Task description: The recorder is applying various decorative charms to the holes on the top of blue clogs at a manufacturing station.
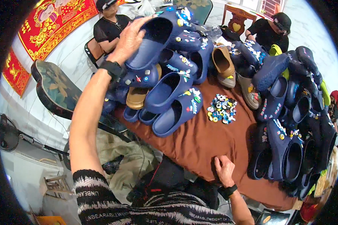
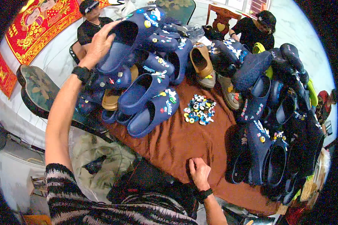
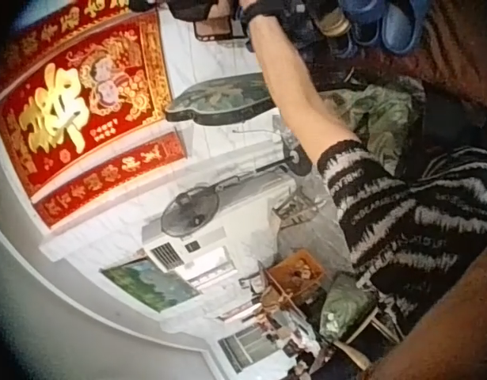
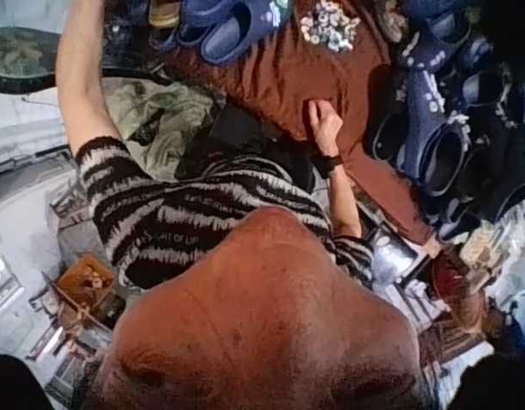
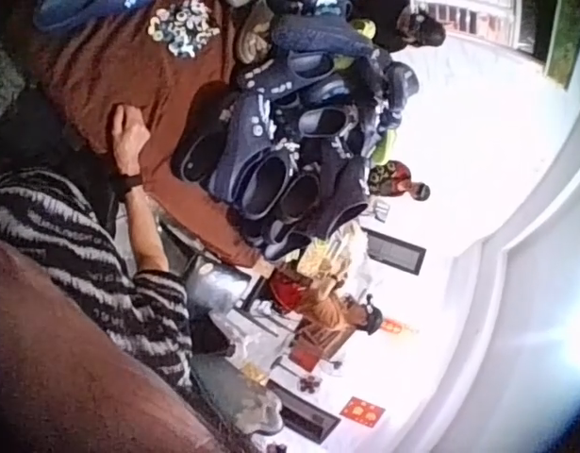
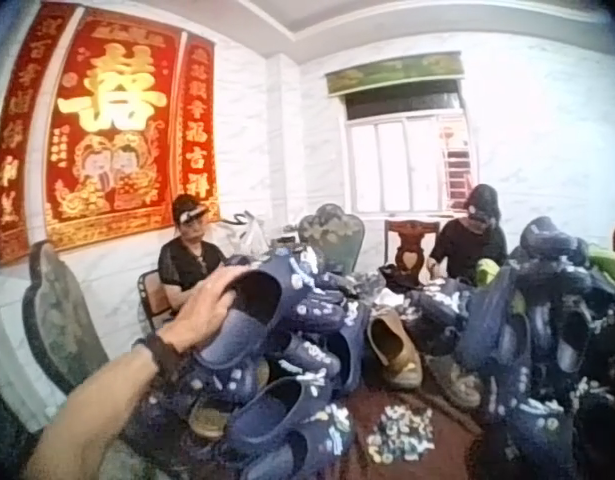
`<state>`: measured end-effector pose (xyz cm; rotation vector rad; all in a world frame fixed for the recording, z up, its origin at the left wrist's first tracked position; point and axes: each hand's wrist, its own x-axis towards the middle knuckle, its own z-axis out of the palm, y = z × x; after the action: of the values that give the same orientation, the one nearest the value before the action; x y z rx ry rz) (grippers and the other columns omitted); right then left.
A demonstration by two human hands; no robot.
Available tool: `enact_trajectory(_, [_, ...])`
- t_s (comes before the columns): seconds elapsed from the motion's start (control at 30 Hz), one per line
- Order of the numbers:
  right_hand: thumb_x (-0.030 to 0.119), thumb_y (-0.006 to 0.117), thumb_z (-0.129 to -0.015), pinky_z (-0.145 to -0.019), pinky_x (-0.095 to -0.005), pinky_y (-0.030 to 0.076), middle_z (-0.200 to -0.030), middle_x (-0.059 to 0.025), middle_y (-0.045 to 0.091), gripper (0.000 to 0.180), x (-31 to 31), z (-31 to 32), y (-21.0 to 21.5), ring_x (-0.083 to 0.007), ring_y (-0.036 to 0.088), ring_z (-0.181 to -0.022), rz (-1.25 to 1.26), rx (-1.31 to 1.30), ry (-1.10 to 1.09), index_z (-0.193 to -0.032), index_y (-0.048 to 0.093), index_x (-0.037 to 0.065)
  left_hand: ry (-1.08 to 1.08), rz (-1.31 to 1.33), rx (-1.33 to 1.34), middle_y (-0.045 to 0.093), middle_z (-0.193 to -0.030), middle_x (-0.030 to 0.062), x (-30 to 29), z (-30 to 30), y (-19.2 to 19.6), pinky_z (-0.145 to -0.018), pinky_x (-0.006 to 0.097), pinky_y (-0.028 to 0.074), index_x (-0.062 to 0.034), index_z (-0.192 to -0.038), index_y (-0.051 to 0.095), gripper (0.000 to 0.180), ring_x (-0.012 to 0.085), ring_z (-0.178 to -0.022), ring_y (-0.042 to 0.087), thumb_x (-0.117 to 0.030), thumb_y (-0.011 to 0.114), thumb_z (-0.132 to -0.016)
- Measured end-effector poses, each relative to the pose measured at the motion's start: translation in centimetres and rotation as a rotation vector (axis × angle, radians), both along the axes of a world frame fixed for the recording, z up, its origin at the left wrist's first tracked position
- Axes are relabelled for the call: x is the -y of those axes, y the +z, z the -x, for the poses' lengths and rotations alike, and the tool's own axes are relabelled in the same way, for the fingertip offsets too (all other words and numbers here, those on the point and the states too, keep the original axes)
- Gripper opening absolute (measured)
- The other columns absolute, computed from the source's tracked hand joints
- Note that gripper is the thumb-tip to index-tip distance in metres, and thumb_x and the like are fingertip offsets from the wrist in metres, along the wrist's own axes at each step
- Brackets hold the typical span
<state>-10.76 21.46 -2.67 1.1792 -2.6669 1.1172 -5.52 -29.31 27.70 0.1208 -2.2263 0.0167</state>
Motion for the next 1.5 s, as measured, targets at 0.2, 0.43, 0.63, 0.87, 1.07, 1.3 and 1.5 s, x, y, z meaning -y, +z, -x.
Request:
enact_trajectory(0.2, [0.016,0.067,-0.090,-0.066,-0.0414,0.051,-0.083,-0.0163,0.068,0.014,0.2,-0.1,-0.2,-0.0367,0.066,-0.074,0.023,-0.006,-0.015,-0.086,0.070,0.003,0.107,0.281,0.248,0.058,-0.140,0.0098,4.7,-2.2,2.1,-0.106,0.042,0.048,-0.0173,-0.141,0.053,0.053,0.0324,-0.128,0.056,0.003,0.055,-0.092])
enact_trajectory(0.43, [0.015,0.068,-0.090,-0.063,-0.0421,0.052,-0.087,-0.0137,0.071,0.010,0.2,-0.1,0.0,-0.0344,0.068,-0.075,0.031,-0.010,0.000,-0.089,0.070,0.005,0.383,0.642,0.240,0.057,-0.135,0.0076,11.4,-4.6,0.6,-0.092,0.044,0.052,-0.0248,-0.146,0.047,0.062,0.0286,-0.115,0.060,-0.003,0.061,-0.089])
enact_trajectory(0.63, [0.014,0.068,-0.089,-0.063,-0.0423,0.052,-0.085,-0.0142,0.070,0.009,0.3,0.0,-0.1,-0.0350,0.067,-0.074,0.024,-0.017,0.003,-0.087,0.070,0.005,0.609,0.351,0.240,0.058,-0.132,0.0046,12.5,-4.5,-3.3,-0.092,0.046,0.048,-0.0255,-0.141,0.052,0.054,0.0295,-0.115,0.058,-0.009,0.061,-0.090])
enact_trajectory(0.87, [0.015,0.067,-0.090,-0.066,-0.0424,0.051,-0.082,-0.0171,0.067,0.012,0.1,-0.1,0.3,-0.0368,0.066,-0.074,0.003,0.006,-0.022,-0.086,0.069,0.003,0.440,0.280,0.117,0.063,-0.125,0.0046,10.8,-3.7,-4.3,-0.096,0.049,0.043,-0.0205,-0.135,0.058,0.048,0.0272,-0.117,0.058,-0.004,0.055,-0.090])
enact_trajectory(1.07, [0.015,0.067,-0.091,-0.063,-0.0435,0.051,-0.084,-0.0156,0.068,0.011,0.3,-0.1,-0.2,-0.0359,0.066,-0.073,0.007,-0.035,-0.002,-0.086,0.068,0.005,0.373,0.245,0.092,0.064,-0.126,0.0115,9.3,-3.8,-4.1,-0.102,0.047,0.042,-0.0153,-0.130,0.062,0.042,0.0297,-0.122,0.057,-0.003,0.055,-0.090])
enact_trajectory(1.3, [0.019,0.068,-0.091,-0.061,-0.0434,0.050,-0.083,-0.0140,0.068,0.014,0.1,-0.1,0.1,-0.0351,0.066,-0.071,0.001,-0.015,-0.003,-0.086,0.067,0.006,0.202,0.095,0.045,0.060,-0.131,0.0166,-0.4,-8.8,-5.3,-0.111,0.045,0.037,-0.0079,-0.130,0.063,0.038,0.0343,-0.128,0.053,-0.012,0.061,-0.092])
enact_trajectory(1.5, [0.019,0.068,-0.091,-0.060,-0.0436,0.049,-0.083,-0.0147,0.067,0.014,0.2,0.1,0.0,-0.0355,0.065,-0.071,0.025,-0.010,-0.008,-0.085,0.066,0.006,0.357,-0.002,0.278,0.050,-0.143,0.0193,-3.6,-14.7,-9.5,-0.112,0.049,0.033,-0.0131,-0.151,0.042,0.075,0.0407,-0.133,0.045,-0.018,0.076,-0.083])
